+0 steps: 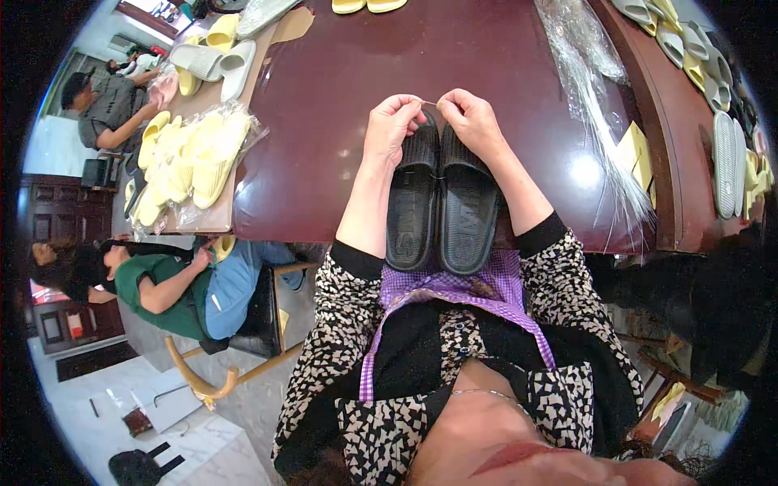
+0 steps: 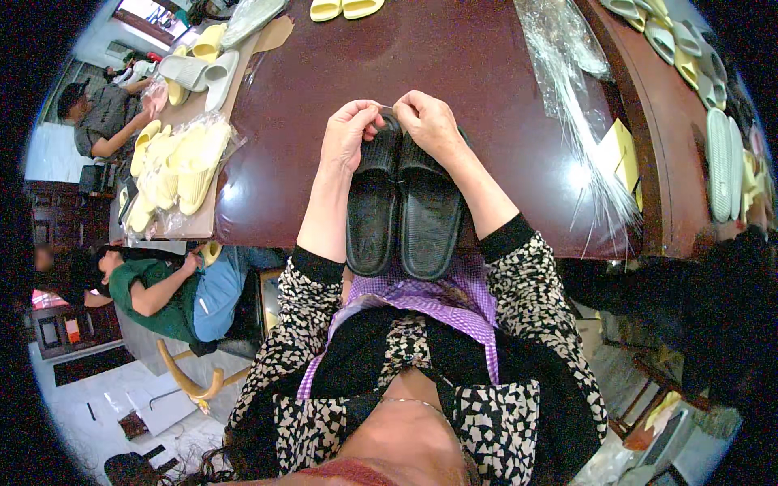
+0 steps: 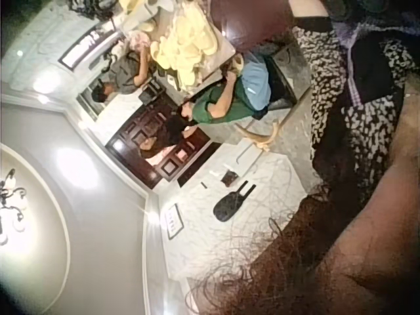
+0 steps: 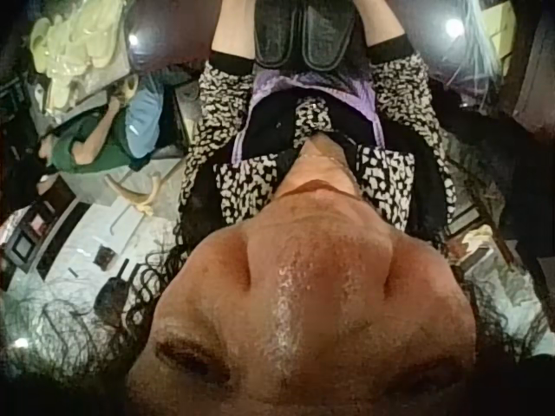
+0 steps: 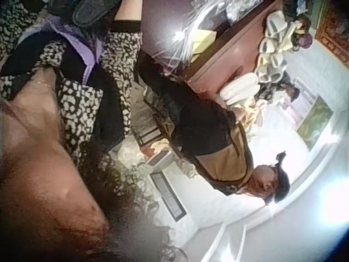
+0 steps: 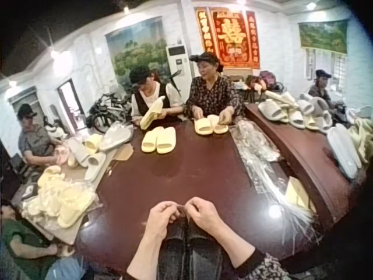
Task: The person pairs slippers by taking plastic fasteners, threading them through the slippers, and securing them together by hand.
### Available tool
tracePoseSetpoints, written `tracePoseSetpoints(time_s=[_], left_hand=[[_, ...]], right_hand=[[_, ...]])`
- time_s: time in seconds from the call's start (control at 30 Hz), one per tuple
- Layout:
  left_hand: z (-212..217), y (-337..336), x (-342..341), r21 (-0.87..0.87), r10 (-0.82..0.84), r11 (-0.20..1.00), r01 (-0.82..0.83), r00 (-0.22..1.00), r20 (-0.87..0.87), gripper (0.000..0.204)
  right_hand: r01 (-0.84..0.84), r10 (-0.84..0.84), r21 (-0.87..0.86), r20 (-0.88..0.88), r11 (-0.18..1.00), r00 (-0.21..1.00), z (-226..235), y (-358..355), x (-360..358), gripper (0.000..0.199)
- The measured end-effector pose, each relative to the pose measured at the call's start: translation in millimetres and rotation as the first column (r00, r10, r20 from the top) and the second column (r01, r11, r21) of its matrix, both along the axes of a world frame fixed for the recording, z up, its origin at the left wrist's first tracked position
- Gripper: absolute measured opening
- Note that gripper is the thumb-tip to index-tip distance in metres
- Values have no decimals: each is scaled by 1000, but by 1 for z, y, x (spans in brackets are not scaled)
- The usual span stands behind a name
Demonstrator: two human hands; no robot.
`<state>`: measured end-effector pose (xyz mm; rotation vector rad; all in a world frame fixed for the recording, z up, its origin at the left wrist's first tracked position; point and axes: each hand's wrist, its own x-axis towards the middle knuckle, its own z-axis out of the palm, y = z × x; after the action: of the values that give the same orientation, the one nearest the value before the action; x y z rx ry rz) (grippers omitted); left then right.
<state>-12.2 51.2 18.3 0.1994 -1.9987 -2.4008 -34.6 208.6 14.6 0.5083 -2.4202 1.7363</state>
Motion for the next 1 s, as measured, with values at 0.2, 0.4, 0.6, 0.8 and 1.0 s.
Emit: tracePoseSetpoints(time_s=[0.2, 0.4, 0.6, 0.8, 1.0], left_hand=[[0, -1, -1, -5, -4, 1000, 4, 1000, 10, 9], [-1, -1, -1, -2, -12, 1000, 12, 1000, 2, 9], [1, -3, -1, -1, -22, 1000, 22, 1000, 21, 9], [-6, -6, -2, 63, -85, 994, 85, 996, -2, 6], [-14, -11, -2, 194, -150, 969, 153, 988, -29, 4]], right_hand=[[-16, 17, -10, 43, 1000, 999, 2, 0, 1, 17], [-6, 6, 6, 27, 1000, 1000, 3, -1, 1, 19], [-26, 27, 22, -28, 999, 999, 3, -4, 1, 19], [-69, 70, 27, -32, 997, 997, 7, -7, 2, 16], [-92, 94, 40, -78, 995, 992, 5, -7, 5, 13]])
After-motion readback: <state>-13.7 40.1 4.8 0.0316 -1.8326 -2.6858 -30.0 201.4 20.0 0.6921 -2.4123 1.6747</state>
